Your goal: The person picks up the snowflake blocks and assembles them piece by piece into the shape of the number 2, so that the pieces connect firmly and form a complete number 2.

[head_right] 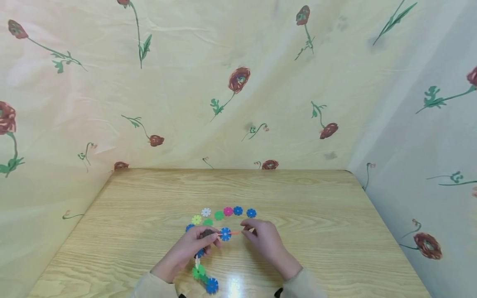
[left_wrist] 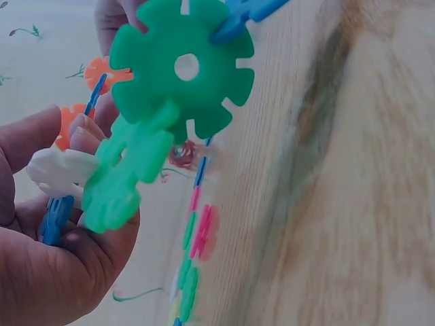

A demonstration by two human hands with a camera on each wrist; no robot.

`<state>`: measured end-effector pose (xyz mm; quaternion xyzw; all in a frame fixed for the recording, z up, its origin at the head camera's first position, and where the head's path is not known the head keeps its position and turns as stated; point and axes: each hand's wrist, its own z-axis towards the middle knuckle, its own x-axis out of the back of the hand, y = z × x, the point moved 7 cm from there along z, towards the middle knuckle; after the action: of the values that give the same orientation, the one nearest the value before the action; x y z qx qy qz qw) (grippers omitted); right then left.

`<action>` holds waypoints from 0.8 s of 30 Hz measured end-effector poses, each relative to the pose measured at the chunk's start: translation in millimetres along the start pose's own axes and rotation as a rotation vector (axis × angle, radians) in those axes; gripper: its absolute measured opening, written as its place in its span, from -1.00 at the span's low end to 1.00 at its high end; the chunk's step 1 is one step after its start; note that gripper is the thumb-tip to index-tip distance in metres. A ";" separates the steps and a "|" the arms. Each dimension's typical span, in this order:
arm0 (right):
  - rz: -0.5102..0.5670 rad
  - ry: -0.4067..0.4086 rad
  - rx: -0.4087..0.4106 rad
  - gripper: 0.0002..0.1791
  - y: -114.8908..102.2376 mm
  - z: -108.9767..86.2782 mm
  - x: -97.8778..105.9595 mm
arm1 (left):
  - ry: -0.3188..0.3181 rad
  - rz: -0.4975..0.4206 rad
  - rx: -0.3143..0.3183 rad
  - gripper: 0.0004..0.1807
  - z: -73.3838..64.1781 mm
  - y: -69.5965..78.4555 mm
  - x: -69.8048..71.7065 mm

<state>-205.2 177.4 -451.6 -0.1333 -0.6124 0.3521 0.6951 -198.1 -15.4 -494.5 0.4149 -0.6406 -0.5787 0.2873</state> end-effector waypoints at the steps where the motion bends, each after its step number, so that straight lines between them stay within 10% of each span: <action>1: -0.013 0.006 -0.029 -0.84 4.5 3.0 1.9 | -0.001 -0.002 0.001 -0.66 -0.3 0.1 0.3; 7: -0.111 -0.020 -0.143 -0.78 26.5 20.0 6.6 | -0.016 0.002 -0.012 -0.65 -2.2 1.6 0.5; 24: -0.334 -0.189 -0.137 -0.67 42.7 39.0 -7.1 | 0.009 0.007 -0.002 -0.66 -5.8 3.4 2.3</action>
<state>-256.0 193.8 -475.0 -0.0432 -0.7111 0.2001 0.6727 -195.0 -20.4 -490.5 0.4150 -0.6401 -0.5764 0.2928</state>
